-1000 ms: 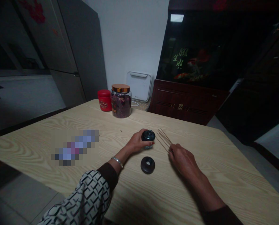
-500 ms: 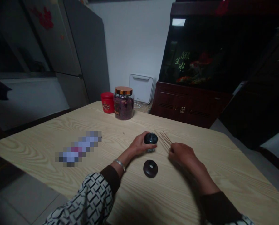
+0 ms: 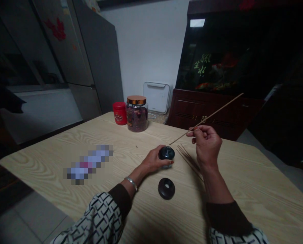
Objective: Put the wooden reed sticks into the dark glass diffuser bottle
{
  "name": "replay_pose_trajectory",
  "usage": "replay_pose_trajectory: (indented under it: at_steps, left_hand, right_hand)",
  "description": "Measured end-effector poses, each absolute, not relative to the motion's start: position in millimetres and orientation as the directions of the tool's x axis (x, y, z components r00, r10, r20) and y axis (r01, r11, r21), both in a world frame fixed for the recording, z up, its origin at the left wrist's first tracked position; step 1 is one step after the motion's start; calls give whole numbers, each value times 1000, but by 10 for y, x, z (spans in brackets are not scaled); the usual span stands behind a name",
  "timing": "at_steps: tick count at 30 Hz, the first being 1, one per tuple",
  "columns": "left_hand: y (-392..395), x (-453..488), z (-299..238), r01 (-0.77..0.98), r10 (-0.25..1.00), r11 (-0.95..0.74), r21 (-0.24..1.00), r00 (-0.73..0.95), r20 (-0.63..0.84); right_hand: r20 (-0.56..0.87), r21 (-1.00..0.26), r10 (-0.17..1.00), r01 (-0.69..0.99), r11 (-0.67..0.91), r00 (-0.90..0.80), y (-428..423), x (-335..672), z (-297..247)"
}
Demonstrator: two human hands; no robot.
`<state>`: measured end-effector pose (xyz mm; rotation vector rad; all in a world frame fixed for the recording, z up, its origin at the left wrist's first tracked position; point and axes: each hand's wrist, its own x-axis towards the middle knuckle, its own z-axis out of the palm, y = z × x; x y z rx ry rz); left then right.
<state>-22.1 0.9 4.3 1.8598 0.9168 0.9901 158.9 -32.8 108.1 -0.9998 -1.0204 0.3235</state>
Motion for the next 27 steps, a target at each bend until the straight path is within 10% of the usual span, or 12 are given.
replay_pose_trajectory:
  at_steps: [27]
  left_hand:
    - [21,-225,15,215,861,-392,894,429,275]
  right_hand:
    - [428,-705,895,666,244,125,-322,1790,729]
